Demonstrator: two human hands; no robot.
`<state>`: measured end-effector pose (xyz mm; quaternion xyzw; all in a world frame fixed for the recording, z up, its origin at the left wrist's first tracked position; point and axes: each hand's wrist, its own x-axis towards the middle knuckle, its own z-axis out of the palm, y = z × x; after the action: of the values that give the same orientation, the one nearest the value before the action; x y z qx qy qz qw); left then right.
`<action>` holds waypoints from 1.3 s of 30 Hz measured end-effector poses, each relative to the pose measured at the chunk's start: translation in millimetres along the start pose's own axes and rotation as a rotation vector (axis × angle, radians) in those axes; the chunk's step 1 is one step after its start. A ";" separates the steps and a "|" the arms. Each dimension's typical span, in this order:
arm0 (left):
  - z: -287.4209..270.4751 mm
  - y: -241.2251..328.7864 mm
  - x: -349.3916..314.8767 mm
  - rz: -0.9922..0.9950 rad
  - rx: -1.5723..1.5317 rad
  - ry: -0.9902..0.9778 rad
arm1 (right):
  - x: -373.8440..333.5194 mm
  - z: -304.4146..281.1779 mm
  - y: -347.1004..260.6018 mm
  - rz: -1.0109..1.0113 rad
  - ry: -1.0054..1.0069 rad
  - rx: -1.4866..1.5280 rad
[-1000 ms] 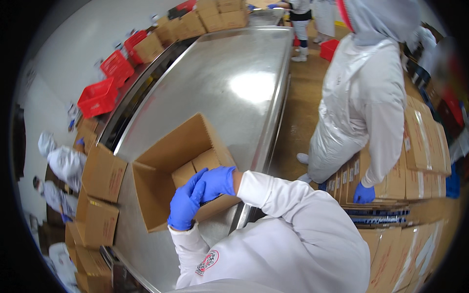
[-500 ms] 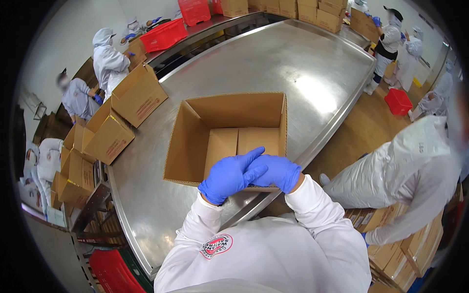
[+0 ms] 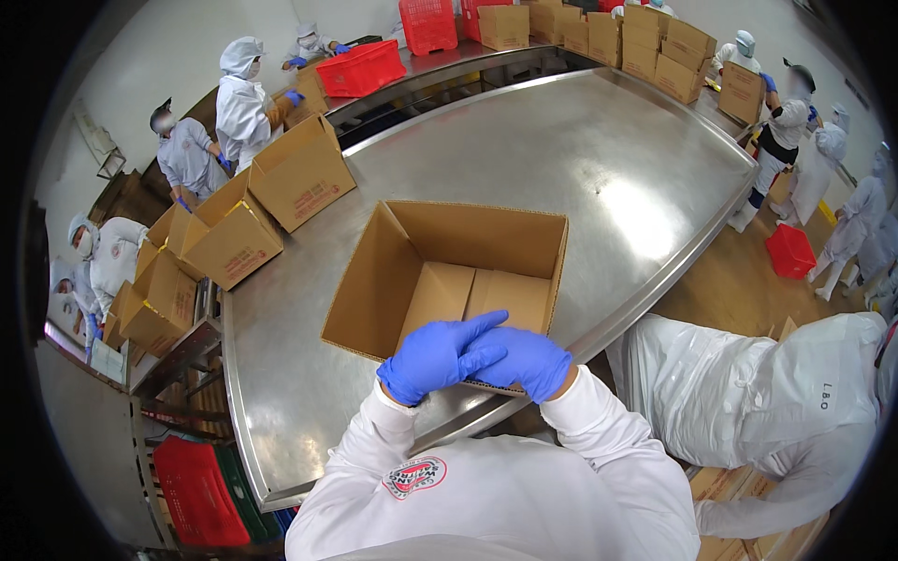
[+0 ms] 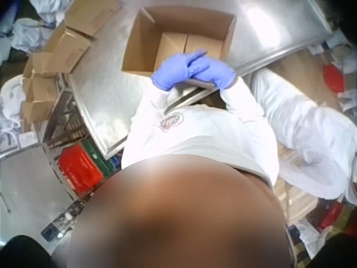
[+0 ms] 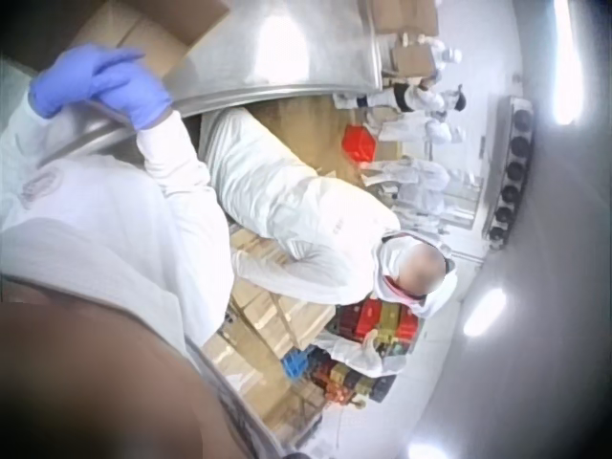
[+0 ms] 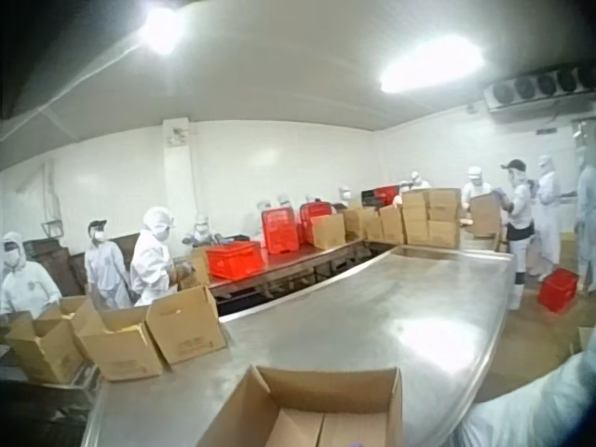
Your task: The person assembles flat cardboard boxes by folding and tucking flaps into place. They repeatedly pick up flat-packed boxes, fold them into shape, and place them on a stainless steel table. Other workers in protective gear are visible in the background.
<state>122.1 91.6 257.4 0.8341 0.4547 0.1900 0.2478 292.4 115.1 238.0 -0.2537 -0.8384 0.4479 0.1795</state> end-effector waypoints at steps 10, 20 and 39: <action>-4.7 8.1 29.7 -0.163 0.059 0.035 | -0.9 -18.0 14.8 0.073 0.105 0.260; -6.8 5.4 36.6 -0.245 0.072 0.182 | 21.0 -33.1 -6.3 0.317 -0.028 -0.047; 2.1 -10.9 10.0 0.051 -0.092 0.227 | 11.6 -1.4 -12.4 0.444 0.096 -0.327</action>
<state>121.1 104.7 250.2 0.8063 0.4491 0.3103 0.2277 280.5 117.0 250.0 -0.4779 -0.8138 0.3224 0.0733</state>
